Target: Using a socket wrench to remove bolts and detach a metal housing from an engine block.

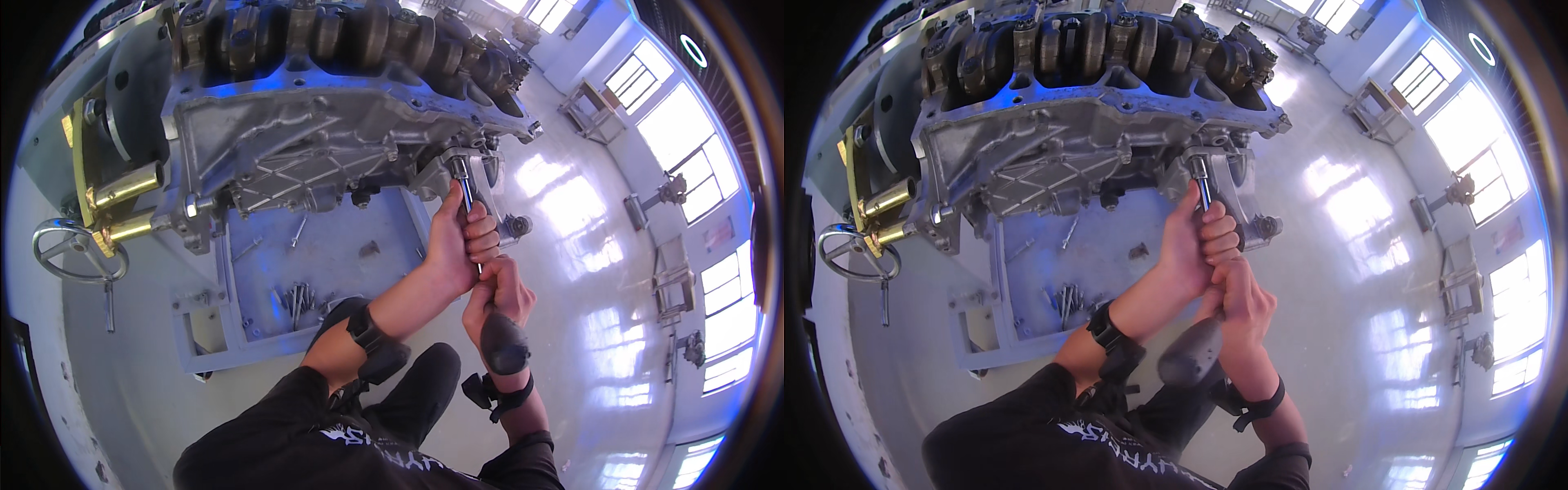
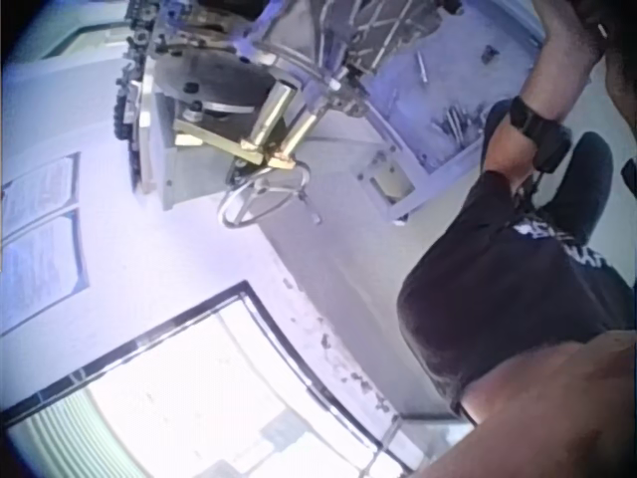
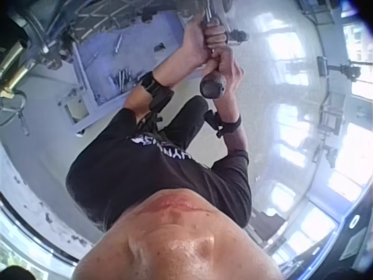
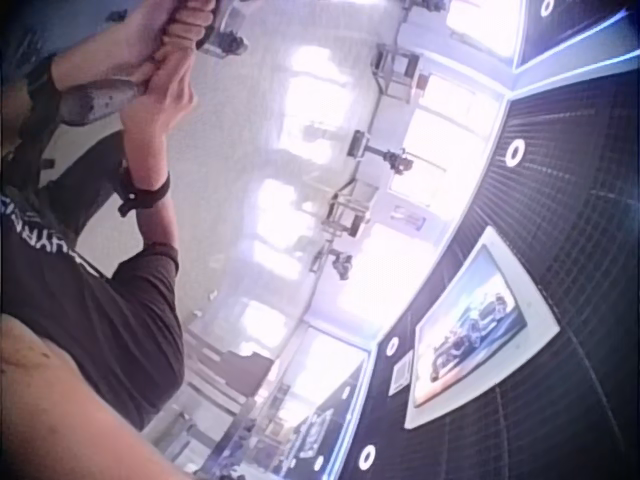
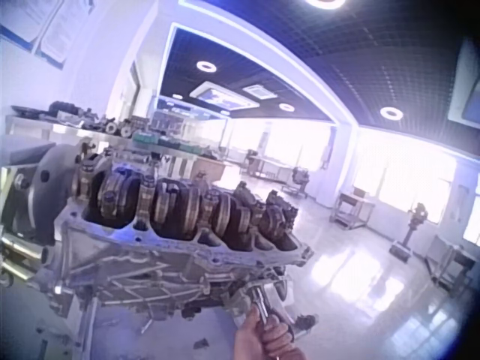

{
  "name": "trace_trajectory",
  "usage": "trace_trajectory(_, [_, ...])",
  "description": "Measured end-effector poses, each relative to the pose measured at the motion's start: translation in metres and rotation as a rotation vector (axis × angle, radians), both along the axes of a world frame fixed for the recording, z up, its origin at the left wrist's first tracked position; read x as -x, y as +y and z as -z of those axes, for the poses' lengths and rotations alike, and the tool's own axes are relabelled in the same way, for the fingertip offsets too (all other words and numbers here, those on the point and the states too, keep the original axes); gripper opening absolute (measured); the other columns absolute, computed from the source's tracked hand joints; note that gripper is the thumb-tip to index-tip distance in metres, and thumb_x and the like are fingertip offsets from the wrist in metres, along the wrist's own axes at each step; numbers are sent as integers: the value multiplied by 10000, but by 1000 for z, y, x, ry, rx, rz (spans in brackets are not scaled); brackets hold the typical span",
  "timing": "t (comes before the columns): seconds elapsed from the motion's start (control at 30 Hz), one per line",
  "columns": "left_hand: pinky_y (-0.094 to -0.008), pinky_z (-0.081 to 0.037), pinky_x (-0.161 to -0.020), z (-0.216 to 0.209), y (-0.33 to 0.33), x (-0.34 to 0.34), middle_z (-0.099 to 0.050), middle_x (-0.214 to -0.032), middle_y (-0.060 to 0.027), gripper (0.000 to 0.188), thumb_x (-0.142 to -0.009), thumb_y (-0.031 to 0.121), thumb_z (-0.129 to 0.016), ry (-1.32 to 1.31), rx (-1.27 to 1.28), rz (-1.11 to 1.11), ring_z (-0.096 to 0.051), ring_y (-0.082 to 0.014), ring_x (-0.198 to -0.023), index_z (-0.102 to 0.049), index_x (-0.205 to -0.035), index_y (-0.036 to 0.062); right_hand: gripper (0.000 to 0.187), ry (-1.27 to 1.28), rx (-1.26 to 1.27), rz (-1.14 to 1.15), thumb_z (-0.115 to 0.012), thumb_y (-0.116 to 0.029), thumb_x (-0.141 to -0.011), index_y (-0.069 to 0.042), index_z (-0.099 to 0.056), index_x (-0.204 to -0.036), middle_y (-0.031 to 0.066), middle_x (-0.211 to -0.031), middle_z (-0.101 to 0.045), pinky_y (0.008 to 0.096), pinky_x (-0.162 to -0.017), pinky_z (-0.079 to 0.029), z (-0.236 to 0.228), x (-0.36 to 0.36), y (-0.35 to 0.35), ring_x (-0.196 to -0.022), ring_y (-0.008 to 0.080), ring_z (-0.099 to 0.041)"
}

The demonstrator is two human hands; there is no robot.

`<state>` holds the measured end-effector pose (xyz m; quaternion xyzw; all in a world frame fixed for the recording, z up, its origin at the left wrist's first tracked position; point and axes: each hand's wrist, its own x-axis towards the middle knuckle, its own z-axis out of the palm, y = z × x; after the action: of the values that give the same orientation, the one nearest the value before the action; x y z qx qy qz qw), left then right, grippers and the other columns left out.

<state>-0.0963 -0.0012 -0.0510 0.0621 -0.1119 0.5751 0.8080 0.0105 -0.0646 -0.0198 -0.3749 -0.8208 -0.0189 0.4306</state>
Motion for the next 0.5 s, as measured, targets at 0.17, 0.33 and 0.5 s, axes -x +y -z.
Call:
trace_trajectory(0.17, [-245, -152, -391, -4, 6, -14, -191, -531, 86, 569, -954, 645, -373, -27, -13, -26, -163, -57, -428, -364, -644, 168, 127, 216, 193, -94, -399, 84, -823, -24, -455, -861, 73, -752, -523, 263, -524, -454, 12, -20, 13, -528, 132, -516])
trace_trajectory(0.33, [-250, -140, -389, 11, 13, -9, -189, -530, 88, 573, -950, 653, -371, -123, -118, 27, -143, -56, -420, -361, -637, 174, 76, 1087, 1019, -300, -390, 6, -839, -18, -456, -869, 82, -670, -506, 280, -361, -404, 2, -15, 14, -490, 196, -570])
trace_trajectory(0.5, [-247, -156, -391, 13, 17, -14, -197, -531, 87, 556, -947, 639, -407, -250, -216, 92, -169, -55, -422, -389, -651, 169, 203, 1552, 1625, -354, -436, -124, -871, -23, -534, -1018, 74, -727, -589, 252, -315, -360, 28, -31, 30, -484, 164, -546])
